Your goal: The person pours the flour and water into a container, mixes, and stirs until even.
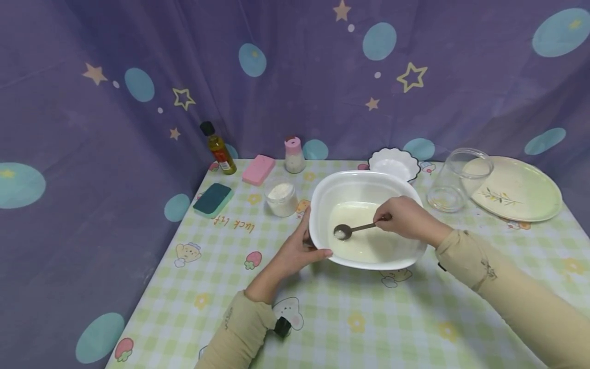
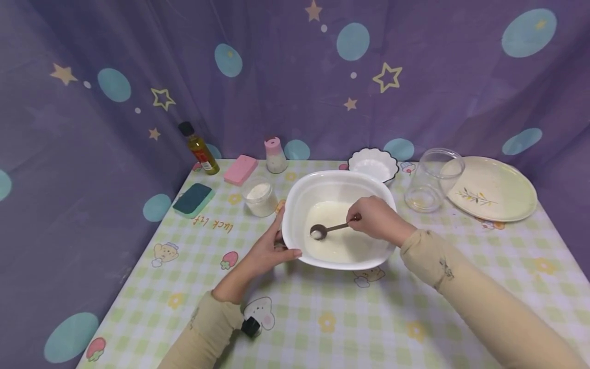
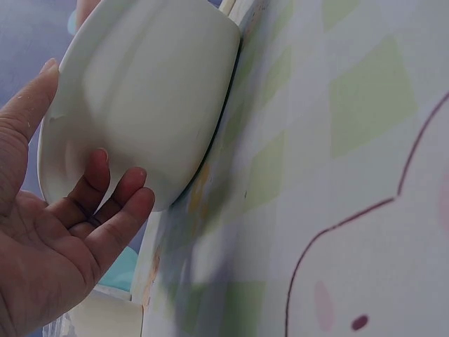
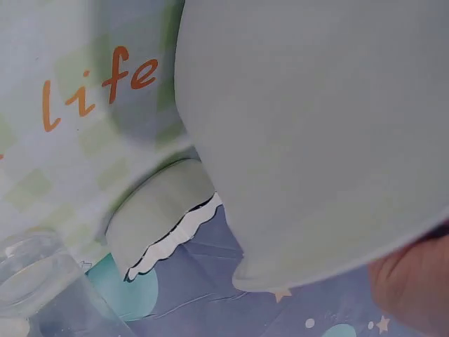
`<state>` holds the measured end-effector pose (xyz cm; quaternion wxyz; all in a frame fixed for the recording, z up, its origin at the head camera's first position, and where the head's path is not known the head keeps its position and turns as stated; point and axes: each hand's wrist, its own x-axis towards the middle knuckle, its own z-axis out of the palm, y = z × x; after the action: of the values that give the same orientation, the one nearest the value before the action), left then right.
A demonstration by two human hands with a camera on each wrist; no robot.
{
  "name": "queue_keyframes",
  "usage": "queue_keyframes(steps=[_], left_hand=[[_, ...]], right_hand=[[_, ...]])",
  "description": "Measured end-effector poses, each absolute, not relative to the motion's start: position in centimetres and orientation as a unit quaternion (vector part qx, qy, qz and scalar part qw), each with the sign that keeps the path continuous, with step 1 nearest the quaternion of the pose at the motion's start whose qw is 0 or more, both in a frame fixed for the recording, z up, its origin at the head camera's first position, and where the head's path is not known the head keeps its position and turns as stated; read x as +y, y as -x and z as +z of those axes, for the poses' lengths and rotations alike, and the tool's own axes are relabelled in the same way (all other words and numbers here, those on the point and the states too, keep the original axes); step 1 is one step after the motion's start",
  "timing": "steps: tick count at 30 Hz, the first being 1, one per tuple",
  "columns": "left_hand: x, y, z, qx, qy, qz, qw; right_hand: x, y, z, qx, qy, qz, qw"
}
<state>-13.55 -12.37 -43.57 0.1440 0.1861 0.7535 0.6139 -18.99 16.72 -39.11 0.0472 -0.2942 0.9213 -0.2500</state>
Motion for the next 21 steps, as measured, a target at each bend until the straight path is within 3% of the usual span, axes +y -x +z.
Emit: queue_keyframes(steps=[10,21], left_hand=[[-12.4,14.1,-44.8,0.759,-0.182,0.609,0.141],[-12.2,13.2,-41.9,0.756,-0.179,0.611,0.151]], right_hand=[[17.8,20.1,-38.8,0.952,0.218,-0.211,0.031],[20.6,19.4,-36.8,0.964,0.197,-0.169,0.060]])
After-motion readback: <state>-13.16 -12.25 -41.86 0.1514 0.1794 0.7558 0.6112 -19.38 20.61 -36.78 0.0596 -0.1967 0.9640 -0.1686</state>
